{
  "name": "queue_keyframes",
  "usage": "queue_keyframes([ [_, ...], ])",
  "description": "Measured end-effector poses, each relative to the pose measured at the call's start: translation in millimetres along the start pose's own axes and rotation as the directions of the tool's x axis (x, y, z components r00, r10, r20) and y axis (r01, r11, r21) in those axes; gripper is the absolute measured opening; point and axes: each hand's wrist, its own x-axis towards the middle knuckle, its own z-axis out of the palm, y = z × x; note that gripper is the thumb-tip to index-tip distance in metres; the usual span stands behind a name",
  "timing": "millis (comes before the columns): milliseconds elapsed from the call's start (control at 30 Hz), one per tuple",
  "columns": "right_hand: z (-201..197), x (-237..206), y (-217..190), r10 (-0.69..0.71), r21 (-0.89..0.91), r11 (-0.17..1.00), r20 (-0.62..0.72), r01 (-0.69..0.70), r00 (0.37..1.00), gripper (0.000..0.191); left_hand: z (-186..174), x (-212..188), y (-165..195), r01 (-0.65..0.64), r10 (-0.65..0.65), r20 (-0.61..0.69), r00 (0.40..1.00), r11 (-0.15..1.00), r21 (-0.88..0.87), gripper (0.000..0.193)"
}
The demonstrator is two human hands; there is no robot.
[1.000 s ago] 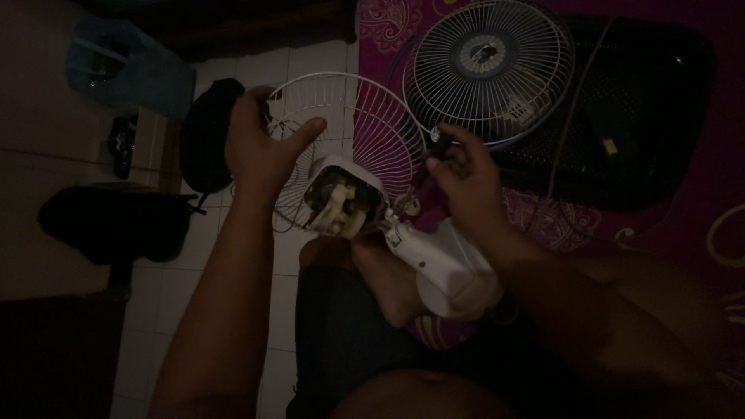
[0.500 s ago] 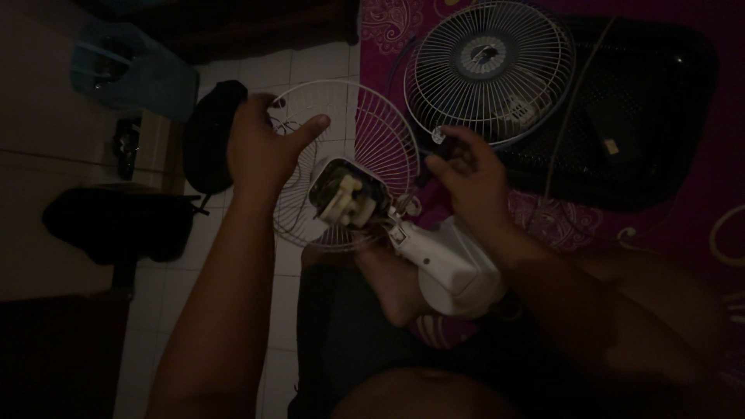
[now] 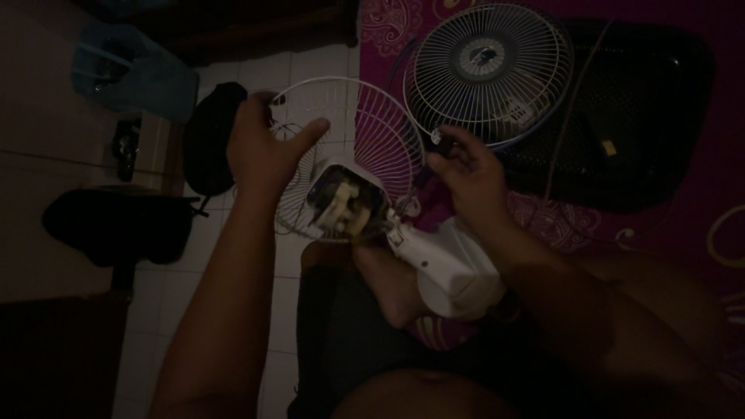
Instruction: The person sits on the floor and services an electric fan, using a screwdriver to unscrew the rear guard and motor housing, separating the guard and motor parts, and then reattaching the guard and housing to the fan body.
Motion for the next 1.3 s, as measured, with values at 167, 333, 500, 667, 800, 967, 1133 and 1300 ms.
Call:
queue_keyframes([
  [167,-0.3,0.1,0.0,-0.012,-0.035,0.999,0.007,0.012,1.0,0.048,4.2,-1.5,-5.9,-0.046,0.044,-0.034,0.998,0.997,-0.066,0.082],
  [333,-0.5,1.9,1.9,-0.049,-0.035,0.998,0.012,0.049,0.999,0.048,4.3,0.3,-4.1,-0.013,0.013,-0.004,1.0,0.994,-0.107,0.081],
  [500,1.9,-0.6,-6.1,-0.048,-0.092,0.995,-0.015,0.046,0.999,0.049,2.5,0.8,-2.8,0.024,-0.023,0.017,1.0,0.998,-0.056,0.08],
  [667,5.9,0.2,-17.9,0.05,-0.056,0.997,-0.042,-0.052,0.998,0.049,1.8,0.8,-2.6,0.001,0.0,0.01,1.0,0.999,-0.05,0.081],
  [800,5.6,1.9,-20.0,0.067,0.014,0.998,0.004,-0.067,0.998,0.047,1.6,1.2,-2.3,0.018,-0.017,0.021,1.0,0.999,-0.038,0.083],
  [967,3.9,2.5,-18.8,0.001,-0.04,0.999,-0.007,-0.001,1.0,0.045,1.1,1.1,-1.0,-0.003,0.004,0.011,1.0,0.999,-0.036,0.086],
  [1133,4.4,1.2,-21.3,0.071,-0.026,0.997,0.012,-0.071,0.997,0.053,-0.7,0.0,4.7,-0.024,0.024,-0.01,1.0,1.0,-0.01,0.087],
  [1300,2.5,1.9,-19.7,0.052,-0.073,0.996,0.019,-0.05,0.998,0.053,-2.4,0.7,15.3,0.029,-0.03,0.027,0.999,0.999,0.012,0.086],
])
